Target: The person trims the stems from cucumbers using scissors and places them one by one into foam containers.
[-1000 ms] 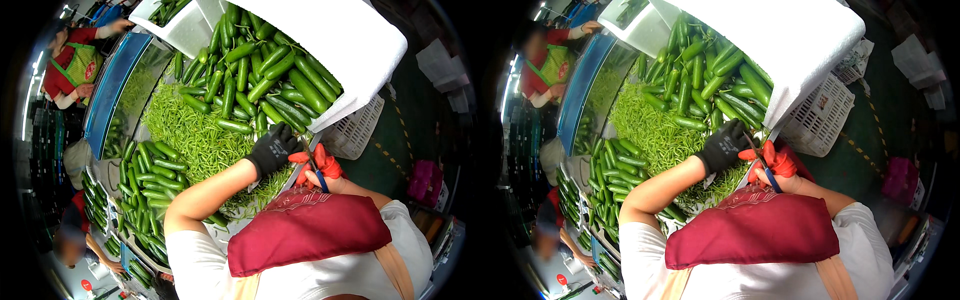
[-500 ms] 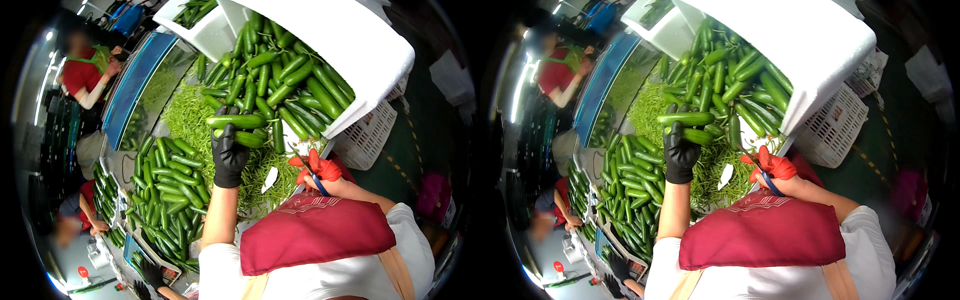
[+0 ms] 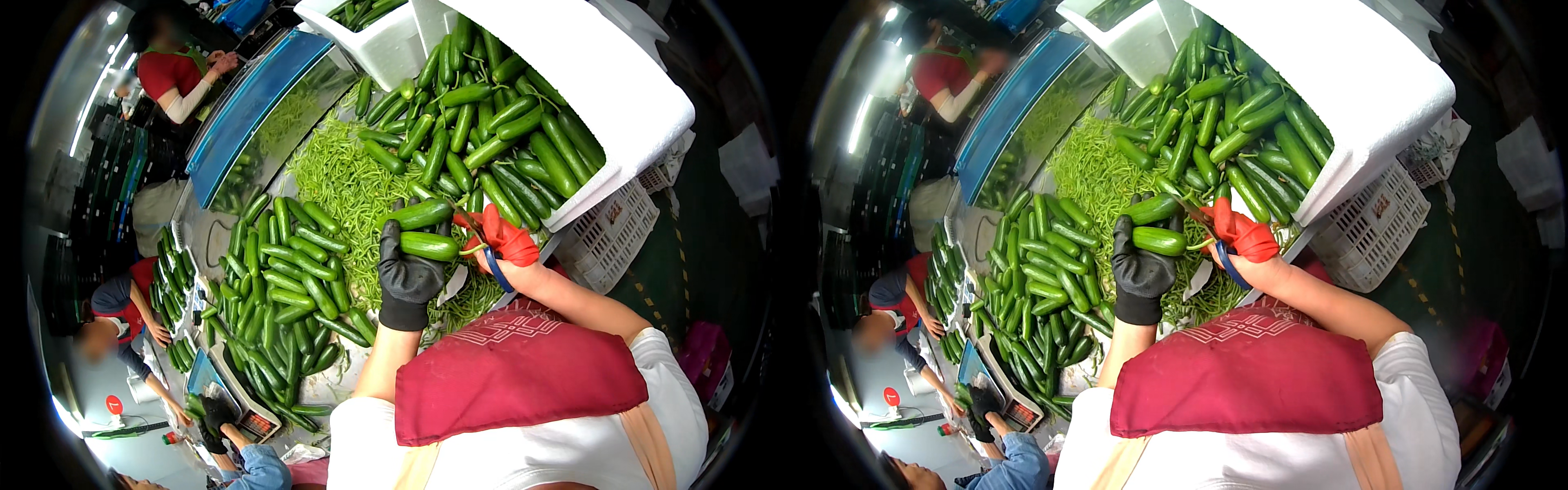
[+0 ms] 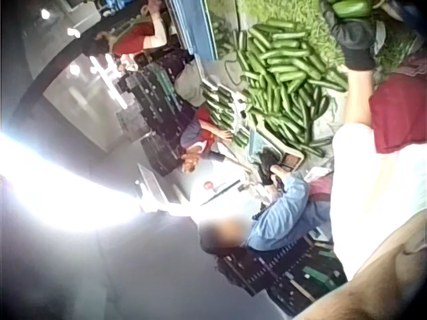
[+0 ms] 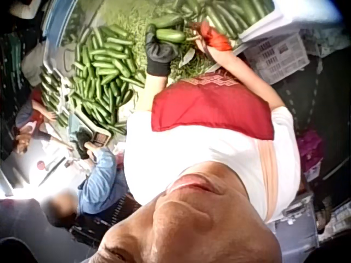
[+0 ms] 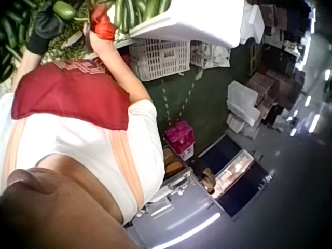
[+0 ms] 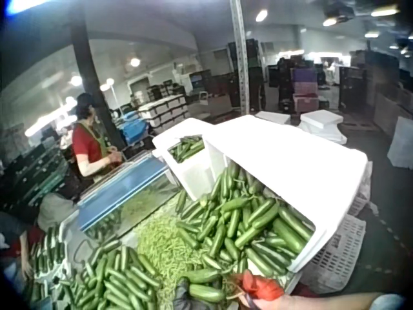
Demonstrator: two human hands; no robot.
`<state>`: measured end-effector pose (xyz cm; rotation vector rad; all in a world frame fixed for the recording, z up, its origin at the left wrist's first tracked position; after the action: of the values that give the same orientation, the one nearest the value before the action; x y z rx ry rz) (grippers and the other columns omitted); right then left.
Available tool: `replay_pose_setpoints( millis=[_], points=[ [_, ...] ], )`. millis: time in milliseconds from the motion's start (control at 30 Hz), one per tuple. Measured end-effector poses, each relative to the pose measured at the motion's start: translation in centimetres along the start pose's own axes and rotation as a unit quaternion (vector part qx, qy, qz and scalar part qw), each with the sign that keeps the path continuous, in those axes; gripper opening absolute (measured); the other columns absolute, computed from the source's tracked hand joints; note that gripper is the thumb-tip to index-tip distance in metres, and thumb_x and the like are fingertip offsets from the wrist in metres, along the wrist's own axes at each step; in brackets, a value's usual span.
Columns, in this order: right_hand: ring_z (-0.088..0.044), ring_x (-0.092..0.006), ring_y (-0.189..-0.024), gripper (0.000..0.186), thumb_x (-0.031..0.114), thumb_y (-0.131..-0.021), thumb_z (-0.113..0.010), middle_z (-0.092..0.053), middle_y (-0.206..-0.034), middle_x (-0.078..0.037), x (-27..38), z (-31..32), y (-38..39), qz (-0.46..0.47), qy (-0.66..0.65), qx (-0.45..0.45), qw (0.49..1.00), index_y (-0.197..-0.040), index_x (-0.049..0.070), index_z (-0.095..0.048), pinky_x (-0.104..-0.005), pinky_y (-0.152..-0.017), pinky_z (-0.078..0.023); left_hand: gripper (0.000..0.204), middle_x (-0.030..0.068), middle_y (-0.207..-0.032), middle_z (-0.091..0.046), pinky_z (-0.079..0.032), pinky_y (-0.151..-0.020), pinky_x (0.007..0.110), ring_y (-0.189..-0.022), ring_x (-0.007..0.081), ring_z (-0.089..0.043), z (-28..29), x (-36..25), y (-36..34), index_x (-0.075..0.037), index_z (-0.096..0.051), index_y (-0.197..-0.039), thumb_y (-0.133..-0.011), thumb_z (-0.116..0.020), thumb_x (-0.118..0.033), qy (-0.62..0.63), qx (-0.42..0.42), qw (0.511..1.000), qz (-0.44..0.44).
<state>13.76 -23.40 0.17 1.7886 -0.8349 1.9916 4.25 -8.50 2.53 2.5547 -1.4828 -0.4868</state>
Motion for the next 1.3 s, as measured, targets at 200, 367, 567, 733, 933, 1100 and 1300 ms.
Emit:
replay_pose_setpoints(
  millis=[200,367,567,733,933,1100,1300],
  points=[
    [-0.057,-0.0071,-0.077,0.041,0.011,-0.093,-0.056,-0.059,-0.111,-0.005,0.3,0.3,1.8,-0.188,-0.144,0.039,0.971,-0.133,0.004,-0.046,-0.0244,-0.067,-0.049,0.044,0.0093,-0.136,-0.049,-0.033,-0.111,0.054,-0.129,0.0302,-0.044,0.6,0.3,0.7,-0.012,-0.043,-0.136,-0.096,-0.052,-0.026,0.018,-0.012,1.0,0.013],
    [-0.06,-0.0097,-0.082,0.046,0.008,-0.091,-0.055,-0.06,-0.111,-0.008,0.6,0.4,2.9,-0.196,-0.159,0.034,0.967,-0.135,0.005,-0.042,-0.0263,-0.072,-0.05,0.043,0.0134,-0.135,-0.05,-0.033,-0.11,0.054,-0.128,0.0333,-0.045,0.9,-0.3,0.4,-0.007,-0.046,-0.133,-0.094,-0.054,-0.026,0.046,-0.029,0.998,-0.013],
    [-0.061,-0.0184,-0.09,0.051,0.001,-0.083,-0.055,-0.058,-0.109,-0.011,-1.1,-0.2,2.7,0.058,0.112,0.068,0.99,-0.133,0.003,-0.046,-0.0309,-0.078,-0.049,0.049,0.0211,-0.139,-0.045,-0.033,-0.11,0.053,-0.129,0.0385,-0.042,1.7,-1.4,-0.2,0.0,-0.046,-0.132,-0.093,-0.055,-0.029,0.065,-0.022,0.997,-0.029],
    [-0.062,-0.0125,-0.084,0.044,0.006,-0.09,-0.057,-0.06,-0.117,-0.009,-0.8,-2.0,1.4,0.071,0.095,0.078,0.99,-0.132,0.002,-0.045,-0.0264,-0.072,-0.05,0.055,0.0219,-0.139,-0.045,-0.036,-0.109,0.05,-0.126,0.038,-0.045,3.0,-1.4,0.0,0.003,-0.043,-0.134,-0.092,-0.057,-0.03,0.058,-0.037,0.997,-0.027],
    [-0.056,-0.0035,-0.062,0.034,0.013,-0.094,-0.056,-0.063,-0.104,-0.005,0.5,-1.1,2.3,-0.203,-0.176,0.082,0.96,-0.126,0.005,-0.051,-0.0191,-0.048,-0.044,0.061,0.0193,-0.138,-0.047,-0.042,-0.104,0.047,-0.125,0.0352,-0.047,6.5,-11.1,1.5,-0.002,-0.04,-0.138,-0.09,-0.057,-0.036,-0.001,0.089,0.989,-0.115],
    [-0.052,-0.0046,-0.055,0.04,0.011,-0.094,-0.055,-0.064,-0.084,-0.003,-0.1,2.5,5.0,-0.235,-0.159,0.045,0.958,-0.132,0.005,-0.048,-0.0202,-0.049,-0.045,0.076,0.02,-0.147,-0.037,-0.041,-0.104,0.045,-0.135,0.0329,-0.036,8.0,-18.5,5.2,-0.001,-0.026,-0.146,-0.091,-0.048,-0.049,0.046,0.161,0.971,-0.171],
    [-0.053,-0.0057,-0.055,0.039,0.013,-0.093,-0.056,-0.063,-0.08,-0.003,-0.7,3.0,5.5,-0.236,-0.16,-0.002,0.959,-0.131,0.004,-0.048,-0.0217,-0.051,-0.047,0.056,0.0119,-0.124,-0.058,-0.036,-0.103,0.046,-0.117,0.0284,-0.053,1.4,0.6,-1.2,-0.012,-0.044,-0.139,-0.089,-0.058,-0.034,-0.728,0.077,0.668,-0.134]
  ],
)
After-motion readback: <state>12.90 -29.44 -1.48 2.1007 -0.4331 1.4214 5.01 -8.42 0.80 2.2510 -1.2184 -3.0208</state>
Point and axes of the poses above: each hand's wrist, its own y-axis away from the middle knuckle, its own z-axis out of the back of the hand, x = y × z, the point moved 1 cm from there along -y, towards the middle knuckle
